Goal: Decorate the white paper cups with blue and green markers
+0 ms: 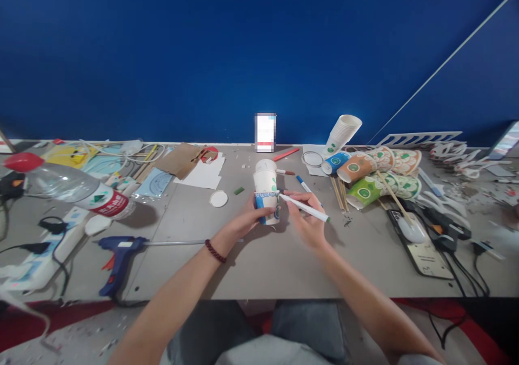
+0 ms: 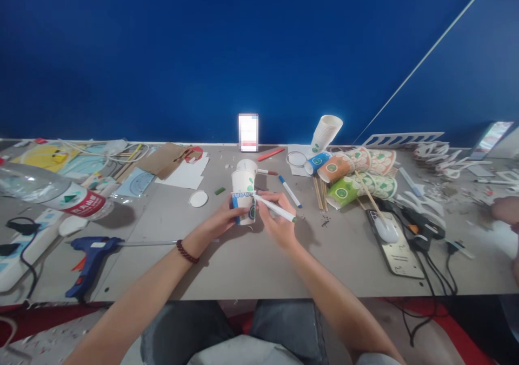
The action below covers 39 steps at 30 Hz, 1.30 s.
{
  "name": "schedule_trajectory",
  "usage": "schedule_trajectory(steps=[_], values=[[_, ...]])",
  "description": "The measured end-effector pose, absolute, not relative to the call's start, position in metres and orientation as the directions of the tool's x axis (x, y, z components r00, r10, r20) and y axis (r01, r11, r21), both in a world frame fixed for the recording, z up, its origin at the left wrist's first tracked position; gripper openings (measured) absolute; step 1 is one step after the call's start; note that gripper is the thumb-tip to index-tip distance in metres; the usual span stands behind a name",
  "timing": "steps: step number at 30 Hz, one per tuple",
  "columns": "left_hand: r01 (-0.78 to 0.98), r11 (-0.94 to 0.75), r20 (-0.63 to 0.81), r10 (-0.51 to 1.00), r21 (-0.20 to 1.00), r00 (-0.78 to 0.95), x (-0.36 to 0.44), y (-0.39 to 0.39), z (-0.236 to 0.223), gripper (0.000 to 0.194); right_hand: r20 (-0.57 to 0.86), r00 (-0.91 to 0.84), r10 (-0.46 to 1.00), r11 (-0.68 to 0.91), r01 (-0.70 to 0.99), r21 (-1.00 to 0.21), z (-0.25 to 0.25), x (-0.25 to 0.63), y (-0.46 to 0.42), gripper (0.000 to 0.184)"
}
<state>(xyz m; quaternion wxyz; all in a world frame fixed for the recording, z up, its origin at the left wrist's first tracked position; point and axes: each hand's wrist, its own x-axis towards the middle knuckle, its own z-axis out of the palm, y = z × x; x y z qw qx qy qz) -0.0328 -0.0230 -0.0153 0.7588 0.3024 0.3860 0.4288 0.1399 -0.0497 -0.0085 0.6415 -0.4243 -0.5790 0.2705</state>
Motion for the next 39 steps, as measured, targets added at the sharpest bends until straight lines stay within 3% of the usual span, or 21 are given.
schedule_trajectory(steps=[13, 29, 39], values=[[-0.417, 0.414, -0.284, 0.897, 0.809, 0.339, -0.0317, -0.0253, -0.0129, 0.067, 0.58, 0.118, 0.806, 0.532, 0.284, -0.797, -0.0173, 0.1343, -0.0496, 0.006], [-0.388, 0.411, -0.282, 0.895, 0.825, 0.346, -0.0313, -0.0267, -0.0078, 0.079, 0.554, 0.1, 0.826, 0.512, 0.277, -0.813, -0.0157, 0.134, -0.0498, 0.007], [-0.402, 0.427, -0.308, 0.893, 0.81, 0.328, -0.0309, -0.0261, -0.0098, 0.073, 0.559, 0.087, 0.825, 0.522, 0.26, -0.812, -0.0131, 0.1351, -0.0497, 0.01]])
